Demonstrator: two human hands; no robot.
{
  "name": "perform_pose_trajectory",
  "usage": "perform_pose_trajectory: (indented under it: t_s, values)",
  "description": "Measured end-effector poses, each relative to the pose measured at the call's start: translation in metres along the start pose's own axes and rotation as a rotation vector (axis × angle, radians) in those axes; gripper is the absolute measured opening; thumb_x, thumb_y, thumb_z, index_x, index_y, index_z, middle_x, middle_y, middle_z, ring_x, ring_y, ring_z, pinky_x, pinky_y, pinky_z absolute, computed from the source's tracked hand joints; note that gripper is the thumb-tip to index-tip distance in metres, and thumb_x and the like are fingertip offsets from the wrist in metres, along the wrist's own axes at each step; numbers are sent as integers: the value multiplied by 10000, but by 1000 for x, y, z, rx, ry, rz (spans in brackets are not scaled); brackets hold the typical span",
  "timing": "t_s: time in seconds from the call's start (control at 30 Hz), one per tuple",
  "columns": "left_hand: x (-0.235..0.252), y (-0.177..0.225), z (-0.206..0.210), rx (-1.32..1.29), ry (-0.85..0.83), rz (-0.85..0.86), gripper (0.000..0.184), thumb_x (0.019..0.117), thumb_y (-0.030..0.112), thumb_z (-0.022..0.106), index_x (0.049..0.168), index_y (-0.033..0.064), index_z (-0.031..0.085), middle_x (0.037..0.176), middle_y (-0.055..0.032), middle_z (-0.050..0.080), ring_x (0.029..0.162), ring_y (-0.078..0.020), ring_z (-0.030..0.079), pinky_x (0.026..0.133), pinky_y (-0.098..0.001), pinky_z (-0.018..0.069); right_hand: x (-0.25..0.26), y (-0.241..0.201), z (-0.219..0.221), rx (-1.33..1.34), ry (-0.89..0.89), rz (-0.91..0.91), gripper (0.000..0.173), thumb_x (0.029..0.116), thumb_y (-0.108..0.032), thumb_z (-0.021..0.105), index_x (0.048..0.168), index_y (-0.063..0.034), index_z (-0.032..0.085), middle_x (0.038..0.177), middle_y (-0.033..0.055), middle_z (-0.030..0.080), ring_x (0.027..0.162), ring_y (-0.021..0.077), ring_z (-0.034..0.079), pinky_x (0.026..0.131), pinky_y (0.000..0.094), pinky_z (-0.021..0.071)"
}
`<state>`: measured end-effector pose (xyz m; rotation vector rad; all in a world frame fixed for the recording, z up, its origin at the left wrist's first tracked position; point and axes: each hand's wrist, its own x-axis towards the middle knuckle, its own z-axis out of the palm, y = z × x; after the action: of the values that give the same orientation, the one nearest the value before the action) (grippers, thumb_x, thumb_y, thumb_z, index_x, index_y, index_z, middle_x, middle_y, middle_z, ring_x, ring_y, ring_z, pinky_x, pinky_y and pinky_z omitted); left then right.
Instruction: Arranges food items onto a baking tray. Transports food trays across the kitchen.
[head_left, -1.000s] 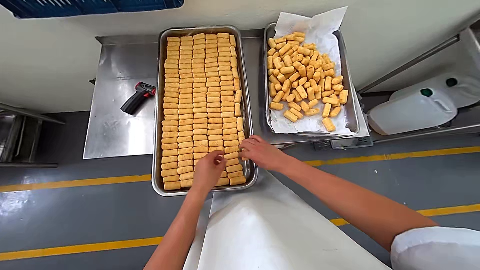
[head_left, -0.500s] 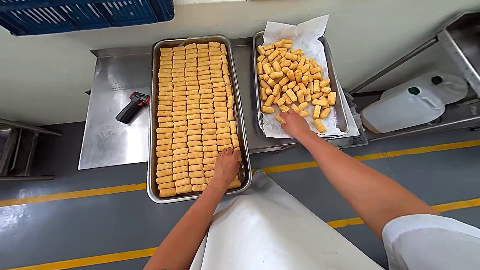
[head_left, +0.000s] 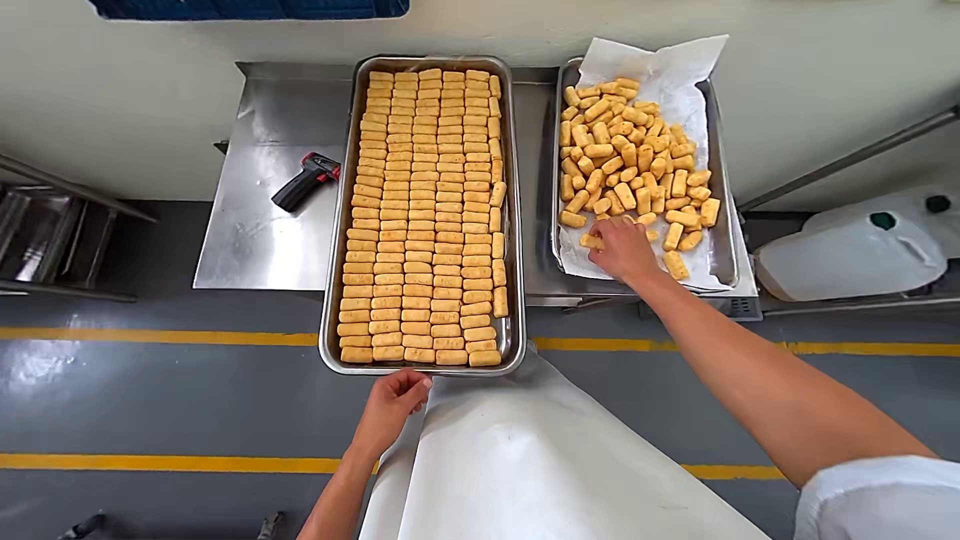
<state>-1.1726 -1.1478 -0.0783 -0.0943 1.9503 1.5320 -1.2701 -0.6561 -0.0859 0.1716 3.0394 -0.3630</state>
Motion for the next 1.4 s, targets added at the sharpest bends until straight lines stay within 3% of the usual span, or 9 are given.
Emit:
perform_pose_trajectory:
  t_s: [0.1,0.27,0.37,0.6,0.7,0.87,0.97,1.17,1.4]
  values:
    - [-10,-26,7,-160,32,-140,202,1026,161,573,1015,3,698,809,-30,738,706,-109,706,677,-266,598,-25,-63,-31,166,94,-356,280,828,-74,741,1094,6,704,1116,247,680,1119,465,621,983,655,458]
    - [-7,-34,41,-554,156,-247,378,1111,202,356,1309,-62,541,1077,-171,743,964,-238,743,852,-379,611,-68,-154,0,143,-285,-908,238,843,-6,704,1041,-130,752,1097,95,707,1156,318,636,1061,594,442]
    - [4,-26,62,-792,259,-274,420,1132,259,263,1300,-46,496,1101,-197,725,1000,-276,736,875,-416,606,-73,-149,21,121,-471,-914,238,847,4,711,1039,-130,757,1166,84,689,1220,299,602,1134,576,385]
    - [29,3,113,-1104,749,-258,364,1115,308,375,1245,-2,515,932,-120,649,834,-229,683,769,-427,591,-39,-112,-24,570,-238,-585,200,905,-53,587,1030,-86,739,1203,34,690,1169,143,640,998,350,554]
    - [30,13,103,-1100,898,-231,446,1111,400,349,1178,10,553,924,-102,654,820,-208,679,744,-414,584,12,-111,-42,601,-137,-560,209,919,-55,578,1061,-66,732,1195,60,701,1140,161,660,978,381,564]
    - [-6,-15,38,-983,1145,-217,491,1103,462,335,1060,52,603,797,-48,647,680,-145,651,601,-347,561,81,-134,-54,633,-8,-384,180,980,-77,612,1119,-26,714,1195,154,689,1092,279,671,957,495,552]
    - [-45,-50,-8,-930,1267,-192,460,1109,409,382,1164,11,604,902,-85,682,793,-153,685,716,-386,597,114,-149,-48,539,21,-234,231,1005,-137,645,1190,-7,691,1265,212,652,1187,350,627,1014,553,504]
    - [-126,-119,-151,-636,1249,-293,410,1077,388,507,1106,-2,632,887,-73,681,765,-123,671,720,-363,591,155,-165,17,310,-112,76,676,1029,-446,603,1467,54,482,1434,356,504,1338,520,497,1095,691,391]
    - [-185,-187,-322,-461,1141,-340,423,1074,372,526,1021,-28,653,880,-125,657,773,-179,634,734,-409,550,77,-288,74,472,-38,430,825,1062,-629,356,1094,140,654,1098,369,635,1075,488,611,933,678,445]
